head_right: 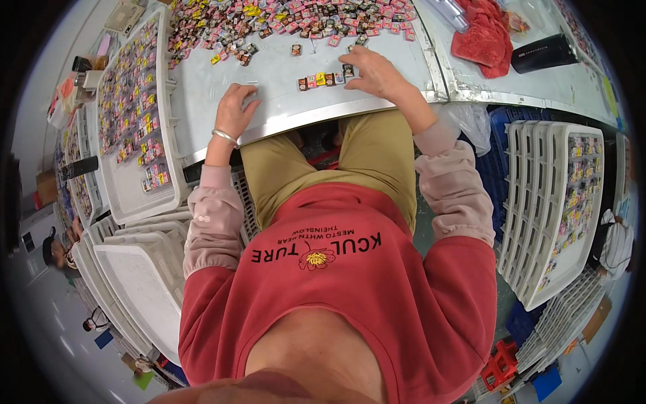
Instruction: Packaging small colorful toy components into plastic sleeves and arranging them onto trays in a workshop setting.
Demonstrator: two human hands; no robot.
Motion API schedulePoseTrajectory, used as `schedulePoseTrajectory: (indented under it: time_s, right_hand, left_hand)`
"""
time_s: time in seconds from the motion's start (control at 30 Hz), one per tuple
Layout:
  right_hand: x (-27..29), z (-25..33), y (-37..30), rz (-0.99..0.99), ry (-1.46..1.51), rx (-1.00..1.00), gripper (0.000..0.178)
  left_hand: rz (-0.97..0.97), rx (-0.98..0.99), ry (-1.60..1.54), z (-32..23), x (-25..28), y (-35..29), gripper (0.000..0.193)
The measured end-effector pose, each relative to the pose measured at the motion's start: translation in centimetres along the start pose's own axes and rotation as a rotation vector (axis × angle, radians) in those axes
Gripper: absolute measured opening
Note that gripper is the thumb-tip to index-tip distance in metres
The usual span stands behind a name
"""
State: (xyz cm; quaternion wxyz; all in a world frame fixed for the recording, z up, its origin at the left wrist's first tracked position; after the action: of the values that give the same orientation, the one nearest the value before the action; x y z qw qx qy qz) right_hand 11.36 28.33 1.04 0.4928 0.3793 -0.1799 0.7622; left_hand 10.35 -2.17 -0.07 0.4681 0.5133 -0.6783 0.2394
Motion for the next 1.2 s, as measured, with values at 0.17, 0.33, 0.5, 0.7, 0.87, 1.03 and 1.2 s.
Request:
schedulePoseTrajectory:
  time_s: [0.17, 0.33, 0.5, 0.7, 0.87, 1.03, 1.2]
  right_hand:
    - [-1.2, -0.5, 0.7, 0.022, -0.125, 0.059, 0.050]
    - [-1.4, 0.0, 0.6, -0.012, -0.091, 0.103, 0.050]
    - [0.1, -1.2, -0.7, -0.020, 0.061, -0.065, 0.050]
    - [1.4, -1.1, 0.7, -0.118, -0.079, 0.160, 0.041]
    - [8.0, -4.9, 1.7, -0.452, -0.144, 0.005, 0.024]
    - [7.1, -5.4, 5.4, -0.380, -0.018, -0.002, 0.018]
    - [1.7, -4.5, 8.8, -0.267, -0.411, 0.176, 0.015]
  left_hand:
    - [0.028, 0.067, -0.078, -1.9, -1.4, 1.3, 0.024]
    - [-0.059, 0.009, -0.124, -2.5, -1.4, 1.2, 0.025]
    - [-0.072, 0.062, -0.198, -5.8, -0.5, 0.9, 0.034]
    - [-0.012, 0.013, -0.099, -9.6, -3.4, 0.9, 0.051]
    - [-0.161, 0.072, -0.044, -10.1, -4.7, 0.3, 0.057]
    - [-0.281, -0.016, -0.050, -10.6, -4.8, -0.3, 0.049]
    - [-0.302, -0.011, -0.070, -10.5, -4.6, -0.6, 0.043]
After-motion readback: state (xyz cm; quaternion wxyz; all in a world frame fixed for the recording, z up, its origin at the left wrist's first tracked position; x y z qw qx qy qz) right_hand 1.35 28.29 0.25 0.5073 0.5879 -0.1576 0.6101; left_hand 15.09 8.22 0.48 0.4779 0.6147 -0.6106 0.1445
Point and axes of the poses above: each hand's wrist, its own y-axis towards the middle knuckle, its own x-axis out of the back of the hand, z = x × y, the point moved 4 cm from there along y, towards the middle knuckle, and after that the axes turned 7 degrees about x, right-handed, at the moved point
